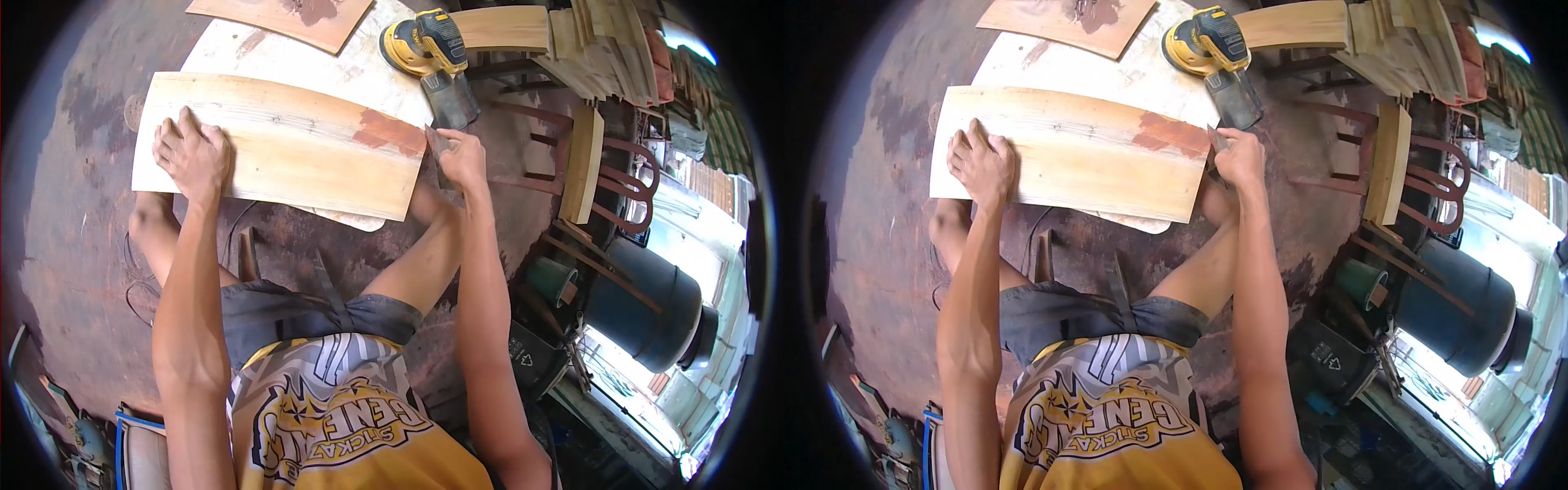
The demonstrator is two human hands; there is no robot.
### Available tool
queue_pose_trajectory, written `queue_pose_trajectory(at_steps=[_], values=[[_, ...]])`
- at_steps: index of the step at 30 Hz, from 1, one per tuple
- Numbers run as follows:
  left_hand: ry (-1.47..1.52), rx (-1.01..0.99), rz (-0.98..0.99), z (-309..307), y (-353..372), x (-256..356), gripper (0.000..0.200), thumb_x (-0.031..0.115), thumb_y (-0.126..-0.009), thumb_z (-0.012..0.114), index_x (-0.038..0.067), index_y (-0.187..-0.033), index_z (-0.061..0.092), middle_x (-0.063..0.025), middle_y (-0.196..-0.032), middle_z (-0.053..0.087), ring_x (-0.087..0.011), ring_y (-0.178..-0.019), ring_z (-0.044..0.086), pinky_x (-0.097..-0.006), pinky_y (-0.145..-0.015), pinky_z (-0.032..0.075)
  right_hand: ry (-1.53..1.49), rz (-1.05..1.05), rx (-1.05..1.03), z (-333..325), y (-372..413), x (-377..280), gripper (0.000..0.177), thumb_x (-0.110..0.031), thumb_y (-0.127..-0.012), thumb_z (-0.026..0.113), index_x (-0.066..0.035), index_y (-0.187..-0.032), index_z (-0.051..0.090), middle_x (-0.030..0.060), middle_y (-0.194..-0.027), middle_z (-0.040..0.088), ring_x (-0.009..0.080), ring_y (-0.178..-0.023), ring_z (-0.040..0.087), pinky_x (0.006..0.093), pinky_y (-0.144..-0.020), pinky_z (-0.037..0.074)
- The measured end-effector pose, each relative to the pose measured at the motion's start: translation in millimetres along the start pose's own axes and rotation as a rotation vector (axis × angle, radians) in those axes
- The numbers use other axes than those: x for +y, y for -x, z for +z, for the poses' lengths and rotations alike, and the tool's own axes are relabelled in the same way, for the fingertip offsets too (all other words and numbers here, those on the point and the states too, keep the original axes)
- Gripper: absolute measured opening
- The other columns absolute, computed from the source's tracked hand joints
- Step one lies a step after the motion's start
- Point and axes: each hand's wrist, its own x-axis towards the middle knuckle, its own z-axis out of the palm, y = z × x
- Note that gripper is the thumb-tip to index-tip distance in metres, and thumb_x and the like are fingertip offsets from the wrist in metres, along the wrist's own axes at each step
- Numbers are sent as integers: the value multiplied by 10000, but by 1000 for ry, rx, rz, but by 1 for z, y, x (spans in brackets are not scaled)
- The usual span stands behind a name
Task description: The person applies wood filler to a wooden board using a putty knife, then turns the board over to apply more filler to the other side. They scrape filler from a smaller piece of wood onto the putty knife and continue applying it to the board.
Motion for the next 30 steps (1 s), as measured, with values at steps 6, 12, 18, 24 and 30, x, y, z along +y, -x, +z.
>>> queue_pose_trajectory(at_steps=[6,12,18,24,30], values=[[-3,14,4,1,0,0,544,322,-861,498,98,-1356,504,-221,-1379,423,-370,-1347,313,-517,-1151,168,4,-37,-189,17,7,-20,368,-17,-748,637,-115,-1089,735,215,-1024,707,287,-947,701,339,-814,522],[-45,14,7,2,-1,0,538,313,-856,500,94,-1347,511,-227,-1369,441,-373,-1342,325,-518,-1148,178,-126,-46,-260,22,2,3,309,-47,-779,661,-122,-1066,746,176,-984,724,241,-878,702,324,-771,524],[-30,14,1,-2,-1,1,540,320,-854,507,97,-1345,512,-214,-1369,440,-368,-1340,331,-512,-1147,184,-94,105,-109,5,-24,8,297,-47,-786,654,-18,-1074,722,194,-981,726,202,-885,703,314,-777,531],[-15,5,0,-2,-1,0,541,327,-850,515,101,-1341,515,-204,-1353,439,-363,-1341,329,-518,-1146,182,-144,-66,-193,38,9,-36,395,-28,-744,600,-147,-1095,735,228,-1007,702,309,-913,704,363,-842,518],[-27,-21,-5,-5,0,1,543,318,-858,507,88,-1351,506,-217,-1360,429,-372,-1334,327,-520,-1139,183,-28,39,-101,24,-4,-38,378,-62,-735,697,-67,-1112,719,237,-1064,692,311,-972,695,350,-855,525]])
